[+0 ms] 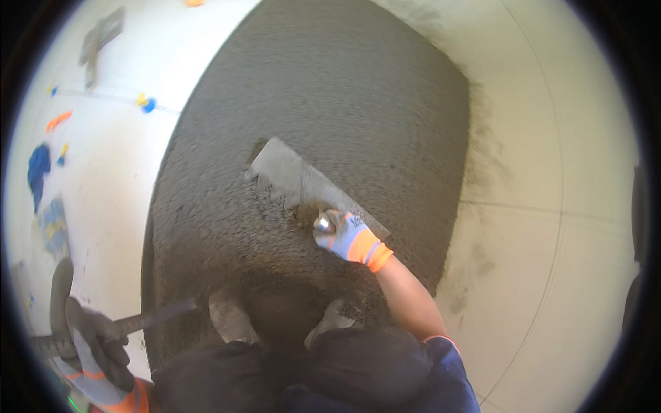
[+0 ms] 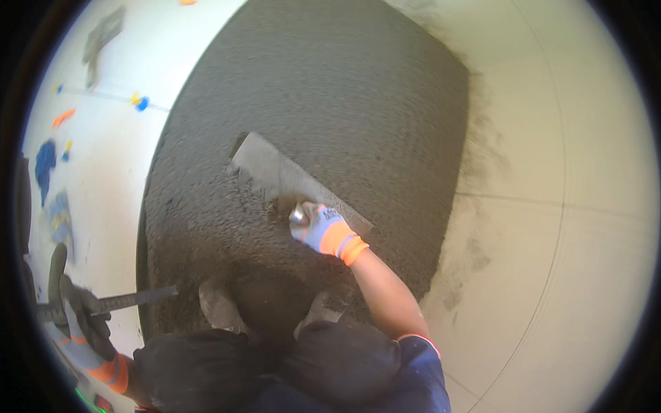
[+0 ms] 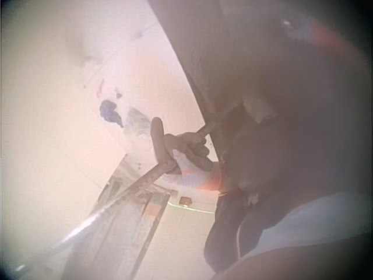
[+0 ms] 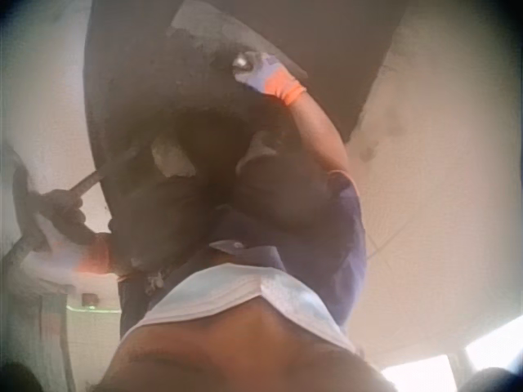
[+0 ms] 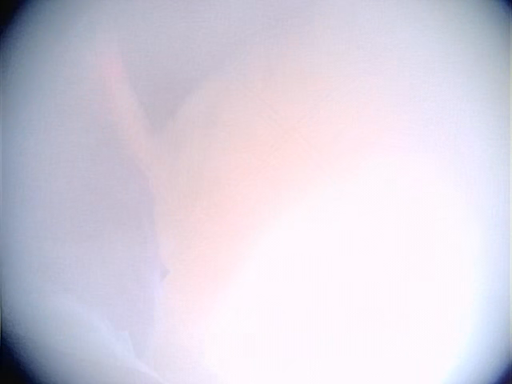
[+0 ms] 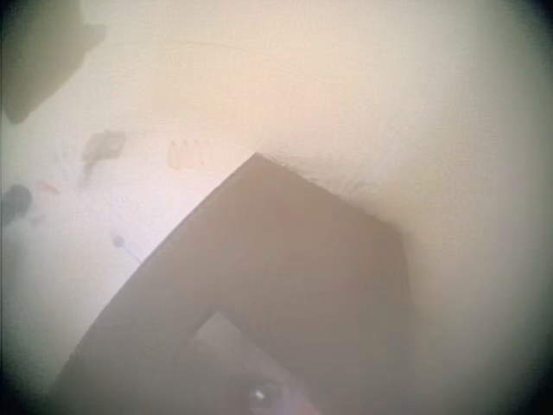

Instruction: The person spreads and levels wet concrete on a tiled floor using a notched trowel and a long straightedge. They repeatedly smooth the surface and check alignment with the straightedge to create a flat, even layer.

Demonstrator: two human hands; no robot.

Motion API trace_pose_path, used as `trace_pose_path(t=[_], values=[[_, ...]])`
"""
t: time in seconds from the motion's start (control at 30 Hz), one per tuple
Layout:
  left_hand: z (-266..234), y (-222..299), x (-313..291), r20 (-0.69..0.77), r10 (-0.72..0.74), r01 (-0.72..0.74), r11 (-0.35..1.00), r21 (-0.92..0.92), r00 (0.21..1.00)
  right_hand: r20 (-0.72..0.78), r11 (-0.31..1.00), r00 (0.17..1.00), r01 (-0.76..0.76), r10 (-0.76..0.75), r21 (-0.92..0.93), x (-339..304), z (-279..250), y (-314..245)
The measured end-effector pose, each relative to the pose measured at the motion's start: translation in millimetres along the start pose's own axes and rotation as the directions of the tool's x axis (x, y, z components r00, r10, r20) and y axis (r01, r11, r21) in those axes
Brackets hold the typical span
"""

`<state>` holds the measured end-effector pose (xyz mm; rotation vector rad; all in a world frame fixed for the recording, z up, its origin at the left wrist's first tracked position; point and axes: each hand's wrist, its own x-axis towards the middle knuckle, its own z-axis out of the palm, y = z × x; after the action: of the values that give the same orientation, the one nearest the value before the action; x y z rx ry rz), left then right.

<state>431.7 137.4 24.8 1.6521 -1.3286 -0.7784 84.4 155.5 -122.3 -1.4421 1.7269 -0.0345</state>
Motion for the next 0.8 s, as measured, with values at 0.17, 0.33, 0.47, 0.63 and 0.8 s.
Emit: trace_pose_path(t=[0.17,0.33,0.47,0.63,0.8], values=[[11,6,9,0.052,-0.101,0.097,0.993,0.072,0.993,-0.187,0.884,0.969,-0.054,0.158,0.464,-3,-24,-42],[33,39,12,0.228,0.049,-0.065,0.996,0.061,0.972,-0.122,0.710,0.991,0.045,0.058,0.703,21,-18,-51],[50,66,4,0.234,0.001,-0.002,1.000,0.007,0.972,-0.327,0.749,0.926,0.078,0.191,0.658,-3,-10,25],[64,73,4,0.290,0.052,-0.044,0.998,-0.036,0.956,-0.329,0.431,0.655,0.007,0.680,0.902,-115,3,105],[62,68,23,0.502,0.078,-0.039,0.995,-0.087,0.861,-0.863,0.657,0.503,-0.667,0.048,-0.352,-214,79,120]])
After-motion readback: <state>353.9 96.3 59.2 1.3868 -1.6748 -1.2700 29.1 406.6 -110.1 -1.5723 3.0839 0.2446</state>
